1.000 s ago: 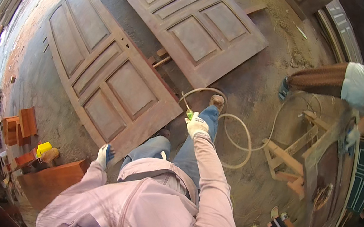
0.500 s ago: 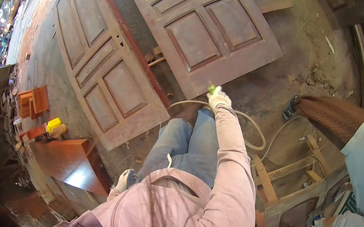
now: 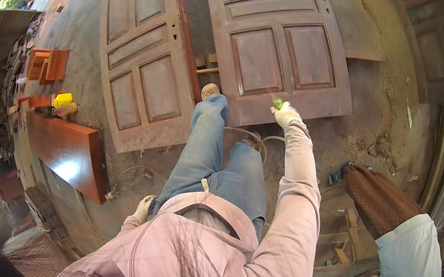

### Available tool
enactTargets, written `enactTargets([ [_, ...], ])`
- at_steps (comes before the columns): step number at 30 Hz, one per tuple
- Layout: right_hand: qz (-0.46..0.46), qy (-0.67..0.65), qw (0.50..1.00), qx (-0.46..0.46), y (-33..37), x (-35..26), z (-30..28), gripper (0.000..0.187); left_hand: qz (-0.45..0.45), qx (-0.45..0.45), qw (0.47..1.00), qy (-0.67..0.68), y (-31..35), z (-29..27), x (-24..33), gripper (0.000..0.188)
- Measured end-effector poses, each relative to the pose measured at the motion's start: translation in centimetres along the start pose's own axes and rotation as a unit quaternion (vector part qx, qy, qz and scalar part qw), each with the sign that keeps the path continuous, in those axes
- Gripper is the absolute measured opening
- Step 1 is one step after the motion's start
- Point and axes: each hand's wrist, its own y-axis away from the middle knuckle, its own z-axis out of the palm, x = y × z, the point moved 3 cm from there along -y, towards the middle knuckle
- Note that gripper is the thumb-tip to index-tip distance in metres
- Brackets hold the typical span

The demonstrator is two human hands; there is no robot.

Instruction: The person moves a wooden door in a workshop, then uses a spray gun to apply finish to two large wooden doors lying flat on the floor. The person walks around the doors to cover different sections while spraying.

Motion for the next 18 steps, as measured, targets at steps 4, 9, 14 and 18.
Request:
enactTargets([
  [4, 0.047, -0.053, 0.997, 0.033, 0.6, -4.2, -1.0, 0.064, 0.043, 0.011, 0.999, 0.003, -0.9, -0.9, 0.7, 0.027],
  [9, 0.128, -0.156, 0.973, 0.113, 0.2, -6.4, -2.4, 0.062, -0.013, 0.045, 0.999, 0.016, -3.6, -1.3, 6.8, 0.025],
  [14, 0.047, -0.086, 0.994, 0.044, -3.1, -10.2, -2.5, 0.055, 0.017, 0.008, 1.0, -0.006, -7.6, -0.4, 15.4, 0.025],
  [18, 0.0, 0.005, 1.0, 0.016, -7.2, -15.9, -4.4, 0.053, 0.076, -0.011, 0.996, 0.035, -10.4, -0.5, 23.1, 0.024],
])
